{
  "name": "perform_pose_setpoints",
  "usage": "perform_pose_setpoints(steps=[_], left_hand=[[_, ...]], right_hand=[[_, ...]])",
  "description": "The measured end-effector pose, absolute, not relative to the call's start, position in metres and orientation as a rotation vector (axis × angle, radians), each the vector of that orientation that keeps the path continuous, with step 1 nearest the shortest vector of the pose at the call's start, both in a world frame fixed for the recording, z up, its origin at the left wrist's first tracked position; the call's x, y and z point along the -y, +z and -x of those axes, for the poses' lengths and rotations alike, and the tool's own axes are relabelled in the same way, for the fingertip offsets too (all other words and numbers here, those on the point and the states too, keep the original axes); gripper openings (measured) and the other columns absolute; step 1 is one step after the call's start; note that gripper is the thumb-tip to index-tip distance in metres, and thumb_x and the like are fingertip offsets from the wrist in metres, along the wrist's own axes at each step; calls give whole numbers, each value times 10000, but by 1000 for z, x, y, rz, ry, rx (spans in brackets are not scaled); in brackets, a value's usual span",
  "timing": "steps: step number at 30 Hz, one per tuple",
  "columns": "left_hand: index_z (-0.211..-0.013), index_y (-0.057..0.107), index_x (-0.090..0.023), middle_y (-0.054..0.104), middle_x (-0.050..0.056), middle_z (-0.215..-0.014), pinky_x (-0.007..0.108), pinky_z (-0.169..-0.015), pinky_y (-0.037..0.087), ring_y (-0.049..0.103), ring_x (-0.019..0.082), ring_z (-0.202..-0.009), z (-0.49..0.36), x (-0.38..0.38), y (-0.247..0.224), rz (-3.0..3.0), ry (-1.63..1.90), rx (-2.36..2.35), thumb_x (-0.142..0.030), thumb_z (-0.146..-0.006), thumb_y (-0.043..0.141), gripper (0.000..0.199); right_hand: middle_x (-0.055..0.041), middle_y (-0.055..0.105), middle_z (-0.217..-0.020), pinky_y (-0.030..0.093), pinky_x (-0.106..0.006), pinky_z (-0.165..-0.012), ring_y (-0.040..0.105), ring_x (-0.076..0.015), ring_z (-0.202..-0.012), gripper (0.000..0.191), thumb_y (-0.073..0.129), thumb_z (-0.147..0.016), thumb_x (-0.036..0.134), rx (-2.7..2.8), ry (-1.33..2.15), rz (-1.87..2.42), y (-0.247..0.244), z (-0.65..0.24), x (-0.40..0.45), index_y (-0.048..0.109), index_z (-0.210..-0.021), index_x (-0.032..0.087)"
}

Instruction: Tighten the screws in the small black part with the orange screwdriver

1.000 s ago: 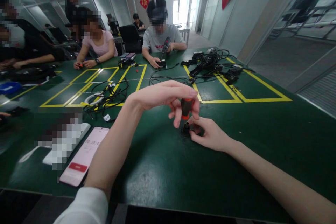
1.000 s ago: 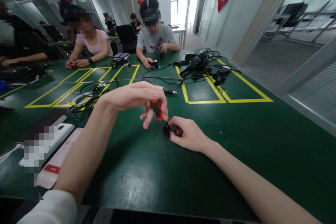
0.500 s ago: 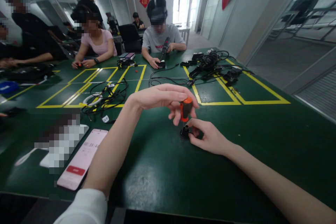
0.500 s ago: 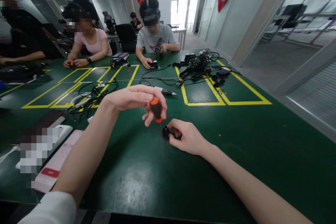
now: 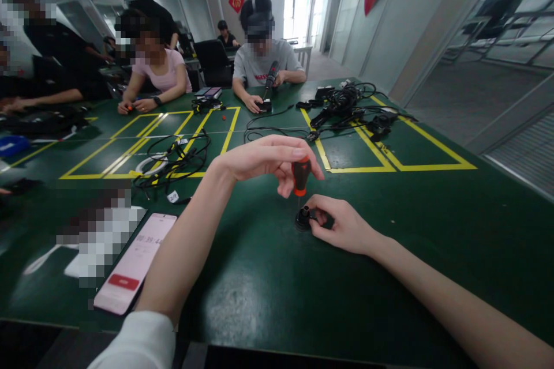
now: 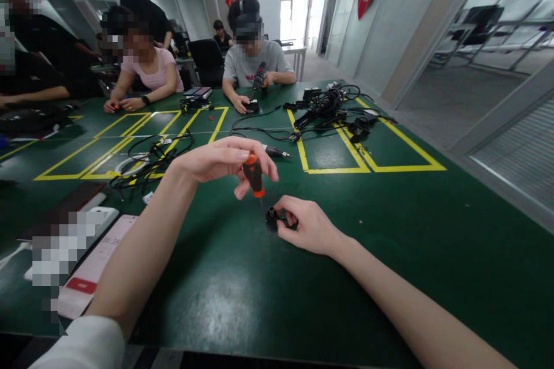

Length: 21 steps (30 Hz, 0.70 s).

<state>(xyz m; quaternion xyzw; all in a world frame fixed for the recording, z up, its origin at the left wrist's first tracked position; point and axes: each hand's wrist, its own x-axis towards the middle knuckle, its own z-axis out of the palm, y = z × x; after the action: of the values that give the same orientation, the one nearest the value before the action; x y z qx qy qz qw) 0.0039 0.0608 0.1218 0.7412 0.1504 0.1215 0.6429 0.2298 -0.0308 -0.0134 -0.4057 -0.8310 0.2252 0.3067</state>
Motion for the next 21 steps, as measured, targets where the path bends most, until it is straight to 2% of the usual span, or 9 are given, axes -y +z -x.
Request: perform_pose_setpoints(steps=[2, 6, 11, 16, 21], left_hand=[[-993, 680, -121, 780, 177, -1047, 277, -548, 562, 676, 145, -573, -6, -63, 119, -1596, 286, -270, -652, -879, 695, 543], [-1017, 653, -134, 792, 127, -937, 241, -524, 529, 654, 128, -550, -8, -63, 116, -1522, 312, -251, -546, -899, 743, 437], [-1229, 704, -148, 786, 107, -915, 203, -489, 426, 630, 113, -594, -7, -62, 118, -1534, 351, -257, -483, -897, 768, 476], [-944, 769, -112, 762, 103, -900, 205, -520, 428, 600, 94, -619, -5, -61, 121, -1593, 366, -293, -539, -824, 826, 448], [-852, 735, -113, 777, 136, -975, 235, -607, 489, 677, 147, -753, -4, -58, 128, -1695, 368, -316, -558, -733, 891, 486]], right_hand=[[1, 607, -749, 448, -246, -569, 559, -132, -598, 122, 564, -848, 189, 2189, 605, 1068, -14, -230, 31, 635, -947, 185], [3, 594, -735, 451, -250, -566, 563, -136, -593, 124, 561, -851, 197, 2176, 604, 1059, -15, -230, 30, 637, -947, 180], [-5, 617, -756, 453, -249, -568, 568, -135, -599, 119, 563, -860, 196, 2181, 607, 1052, -14, -230, 31, 640, -950, 183], [-11, 636, -774, 448, -244, -567, 574, -132, -607, 118, 569, -858, 200, 2187, 598, 1057, -14, -230, 30, 640, -951, 183], [4, 617, -746, 444, -242, -567, 569, -129, -599, 112, 572, -853, 197, 2184, 593, 1060, -13, -230, 31, 635, -945, 187]])
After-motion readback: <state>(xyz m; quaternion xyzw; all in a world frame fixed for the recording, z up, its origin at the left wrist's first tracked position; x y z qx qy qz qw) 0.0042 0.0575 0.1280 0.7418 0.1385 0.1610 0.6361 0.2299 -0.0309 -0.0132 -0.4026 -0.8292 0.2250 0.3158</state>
